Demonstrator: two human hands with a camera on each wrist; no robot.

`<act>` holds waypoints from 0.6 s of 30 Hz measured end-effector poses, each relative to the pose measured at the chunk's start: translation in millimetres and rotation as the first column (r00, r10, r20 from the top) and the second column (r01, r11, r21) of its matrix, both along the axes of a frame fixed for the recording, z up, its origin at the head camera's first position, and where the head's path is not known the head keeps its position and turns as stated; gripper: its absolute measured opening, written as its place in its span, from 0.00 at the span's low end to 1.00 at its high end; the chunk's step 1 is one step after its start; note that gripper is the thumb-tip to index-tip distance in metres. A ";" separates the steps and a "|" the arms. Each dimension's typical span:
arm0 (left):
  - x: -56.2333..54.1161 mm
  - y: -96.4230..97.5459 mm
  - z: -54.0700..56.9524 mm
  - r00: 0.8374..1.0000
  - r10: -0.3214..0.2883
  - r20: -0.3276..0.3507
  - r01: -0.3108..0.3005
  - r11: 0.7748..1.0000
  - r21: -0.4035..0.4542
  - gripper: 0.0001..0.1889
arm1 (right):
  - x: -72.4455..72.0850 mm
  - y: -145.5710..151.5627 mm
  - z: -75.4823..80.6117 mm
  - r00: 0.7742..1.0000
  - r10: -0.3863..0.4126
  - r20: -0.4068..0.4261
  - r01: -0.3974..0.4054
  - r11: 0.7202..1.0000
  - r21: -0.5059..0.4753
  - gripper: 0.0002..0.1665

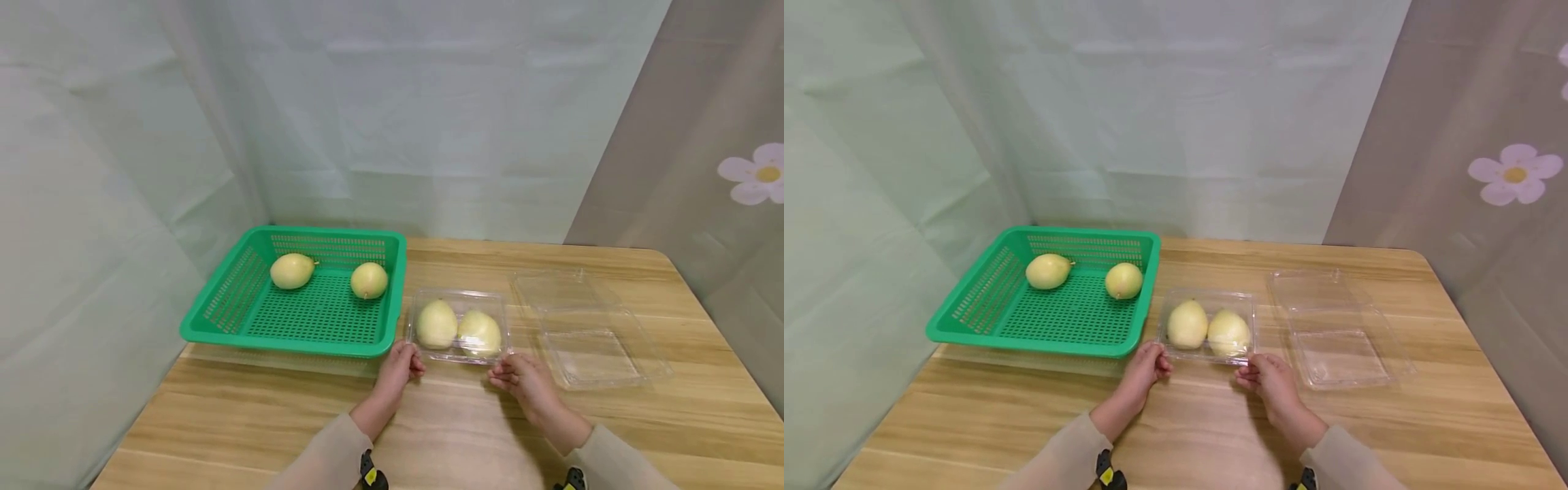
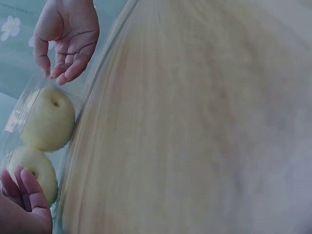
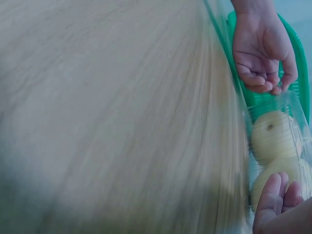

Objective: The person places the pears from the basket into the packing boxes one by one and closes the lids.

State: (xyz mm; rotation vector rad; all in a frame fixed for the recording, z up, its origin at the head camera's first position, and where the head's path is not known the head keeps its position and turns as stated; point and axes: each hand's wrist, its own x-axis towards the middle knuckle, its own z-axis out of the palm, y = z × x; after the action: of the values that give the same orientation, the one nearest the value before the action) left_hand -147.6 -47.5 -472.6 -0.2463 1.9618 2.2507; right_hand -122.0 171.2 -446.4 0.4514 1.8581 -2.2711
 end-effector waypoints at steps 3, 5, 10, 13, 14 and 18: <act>-0.2 -0.3 0.1 0.999 0.021 0.031 -0.021 1.000 -0.002 0.08 | -1.1 -4.0 -0.3 1.000 -0.002 0.007 0.002 1.000 0.001 0.14; 0.0 -0.6 -0.7 0.999 0.034 0.030 -0.034 0.999 0.005 0.09 | -1.3 -5.7 -0.4 1.000 0.004 0.008 -0.004 1.000 0.004 0.14; 4.5 -1.7 6.8 0.997 0.077 0.014 -0.077 0.997 0.014 0.09 | -1.6 -8.6 -1.5 1.000 0.023 0.003 -0.023 1.000 -0.004 0.14; 4.4 -2.7 8.2 0.994 0.106 0.019 -0.106 0.994 0.012 0.10 | -2.2 -10.8 -2.2 1.000 0.025 0.001 -0.025 1.000 -0.006 0.13; 4.5 -2.8 8.8 0.993 0.116 0.018 -0.116 0.993 0.015 0.10 | -2.5 -11.3 -2.4 1.000 0.025 0.000 -0.025 1.000 -0.003 0.13; 2.3 -3.2 3.0 0.990 0.139 0.014 -0.139 0.990 0.008 0.10 | -2.9 -12.4 -1.9 0.999 0.032 -0.001 -0.032 0.999 -0.003 0.13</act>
State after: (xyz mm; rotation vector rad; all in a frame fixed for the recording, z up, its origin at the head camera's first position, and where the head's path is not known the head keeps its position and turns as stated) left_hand -145.3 -50.7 -469.6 -0.4081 1.9846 2.3349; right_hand -124.9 158.8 -448.3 0.4177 1.8488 -2.2536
